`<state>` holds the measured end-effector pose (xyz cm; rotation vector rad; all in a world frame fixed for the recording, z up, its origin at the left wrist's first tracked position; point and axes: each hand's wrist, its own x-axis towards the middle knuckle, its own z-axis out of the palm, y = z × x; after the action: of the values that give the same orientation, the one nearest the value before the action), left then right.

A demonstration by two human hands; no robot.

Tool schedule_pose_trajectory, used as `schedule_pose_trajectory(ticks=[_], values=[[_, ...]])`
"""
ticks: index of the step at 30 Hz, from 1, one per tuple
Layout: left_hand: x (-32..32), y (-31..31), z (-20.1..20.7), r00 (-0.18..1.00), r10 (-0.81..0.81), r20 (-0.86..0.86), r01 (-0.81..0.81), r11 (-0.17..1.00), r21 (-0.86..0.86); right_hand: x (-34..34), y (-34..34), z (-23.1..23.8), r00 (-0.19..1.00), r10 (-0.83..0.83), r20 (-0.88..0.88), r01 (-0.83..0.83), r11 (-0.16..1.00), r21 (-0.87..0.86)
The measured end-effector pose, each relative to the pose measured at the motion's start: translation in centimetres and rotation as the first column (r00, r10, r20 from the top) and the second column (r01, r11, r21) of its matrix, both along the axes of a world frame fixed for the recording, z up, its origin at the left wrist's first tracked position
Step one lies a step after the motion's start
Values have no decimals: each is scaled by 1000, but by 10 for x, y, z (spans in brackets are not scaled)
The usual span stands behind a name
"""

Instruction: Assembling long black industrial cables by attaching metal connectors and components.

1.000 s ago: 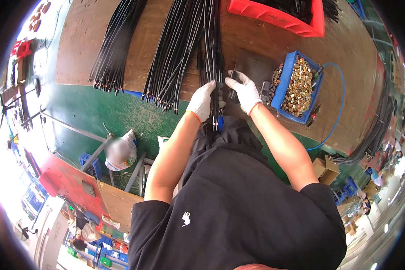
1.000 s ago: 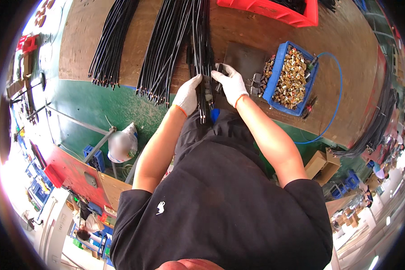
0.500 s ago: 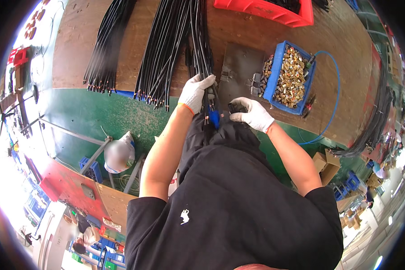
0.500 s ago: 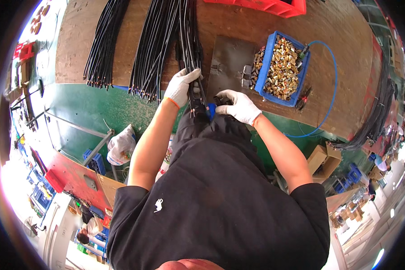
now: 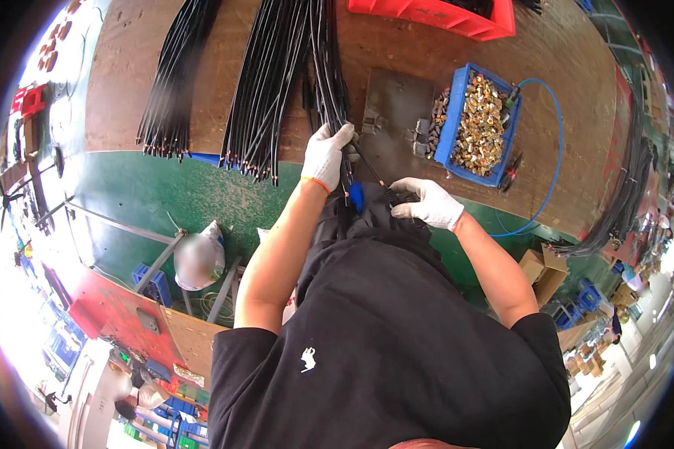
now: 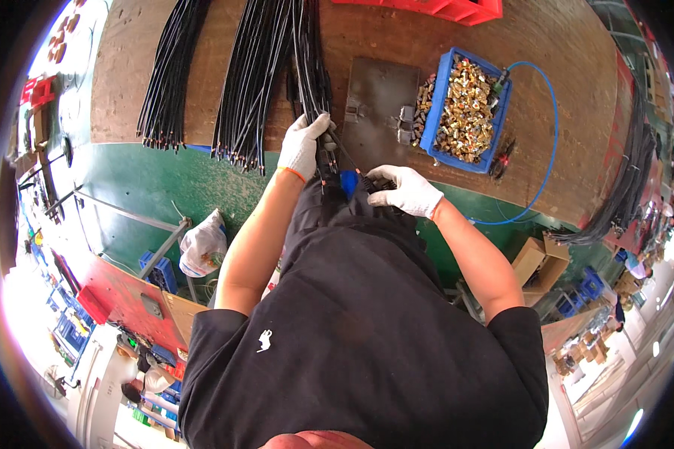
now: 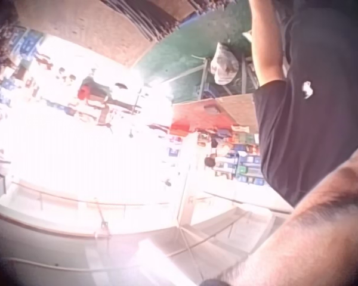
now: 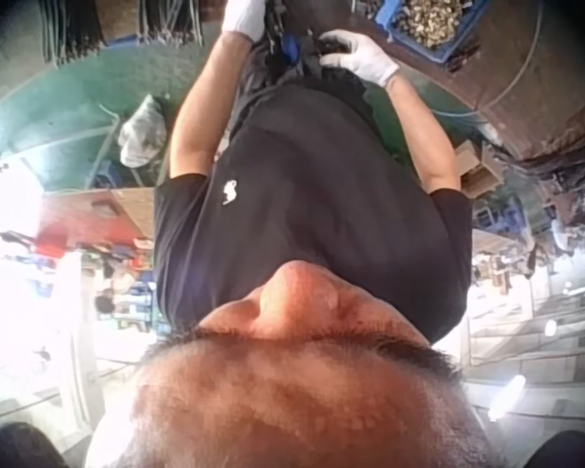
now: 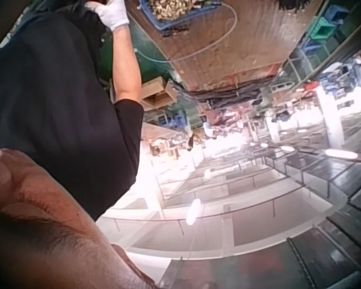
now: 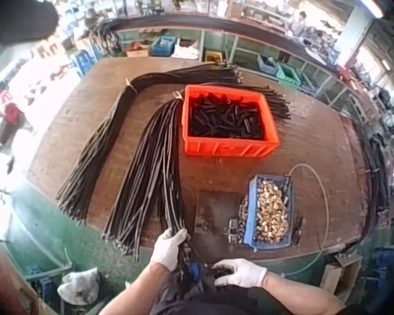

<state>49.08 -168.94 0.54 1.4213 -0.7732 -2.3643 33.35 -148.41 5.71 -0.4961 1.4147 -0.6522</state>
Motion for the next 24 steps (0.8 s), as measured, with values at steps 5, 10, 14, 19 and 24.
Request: schedule_pose_trajectory(ticks=[5, 10, 14, 19, 24], values=[[-7, -5, 5, 999, -37, 9, 37, 999, 25, 13, -27, 3, 985, -145, 96, 135, 985, 104], [2, -8, -6, 992, -91, 82, 91, 996, 2, 19, -89, -38, 974, -192, -119, 187, 981, -52], [28, -20, -8, 988, -51, 148, 50, 999, 12, 7, -159, -65, 961, -230, -155, 208, 967, -151], [43, -35, -9, 991, -82, 109, 78, 996, 48, -16, -216, -89, 780, -263, -567, 212, 965, -156], [30, -26, -7, 996, -79, -47, 83, 993, 80, 5, -202, -89, 882, -371, -290, 328, 926, -187]])
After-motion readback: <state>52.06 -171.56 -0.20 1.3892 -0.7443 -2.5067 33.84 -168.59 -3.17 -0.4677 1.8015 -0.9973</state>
